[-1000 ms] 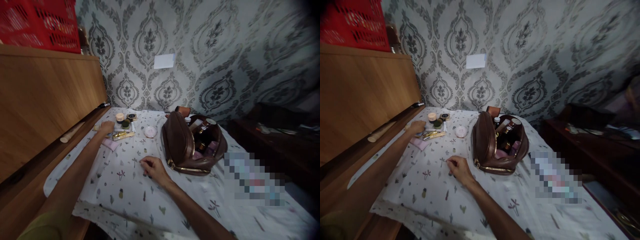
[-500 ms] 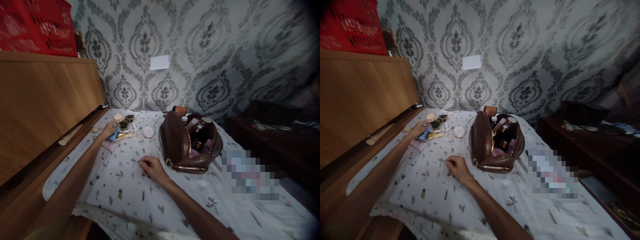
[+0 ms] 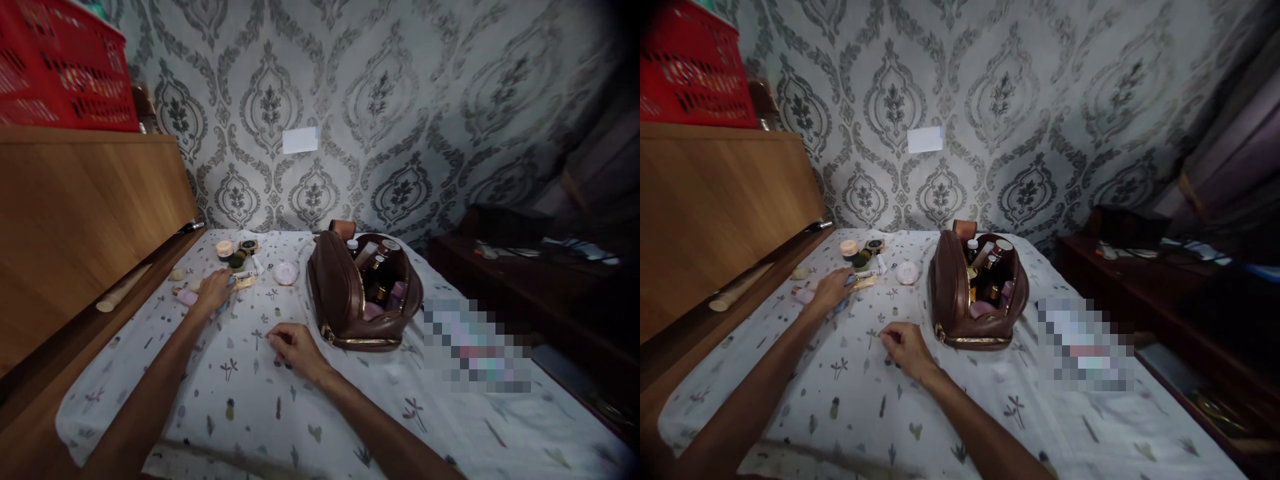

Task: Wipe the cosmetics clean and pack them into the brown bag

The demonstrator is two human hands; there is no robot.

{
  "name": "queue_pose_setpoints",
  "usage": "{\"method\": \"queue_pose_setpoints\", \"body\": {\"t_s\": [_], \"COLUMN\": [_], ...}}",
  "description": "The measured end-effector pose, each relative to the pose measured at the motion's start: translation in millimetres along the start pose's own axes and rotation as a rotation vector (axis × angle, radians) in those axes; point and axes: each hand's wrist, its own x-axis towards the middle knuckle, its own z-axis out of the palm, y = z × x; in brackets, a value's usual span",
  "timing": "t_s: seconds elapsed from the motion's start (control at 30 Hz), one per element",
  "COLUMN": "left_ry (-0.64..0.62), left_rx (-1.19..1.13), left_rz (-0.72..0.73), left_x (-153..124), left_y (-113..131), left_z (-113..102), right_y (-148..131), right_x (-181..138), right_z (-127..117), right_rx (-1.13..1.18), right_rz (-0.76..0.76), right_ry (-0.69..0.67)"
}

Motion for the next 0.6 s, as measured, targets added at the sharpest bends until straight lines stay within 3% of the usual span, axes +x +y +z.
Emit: {"method": "queue_pose_setpoints", "body": {"t_s": [0.3, 0.43, 0.6], "left_ry": [0.042, 0.131, 0.191], "left_rx": [0.005, 0.089, 0.056], "left_rz": [0.033, 0.114, 0.272], "left_x": [-12, -18, -23], "left_y": [4, 17, 35], "left_z": [-6, -8, -3], "right_y": [-4, -7, -21], "right_x": [-4, -9, -21], "right_z": [2, 6, 1], "right_rx": [0.01, -0.027, -0.296], "right_rz": [-0.017, -0.044, -0.299], "right_ry": [0.008, 0.041, 0.104]}}
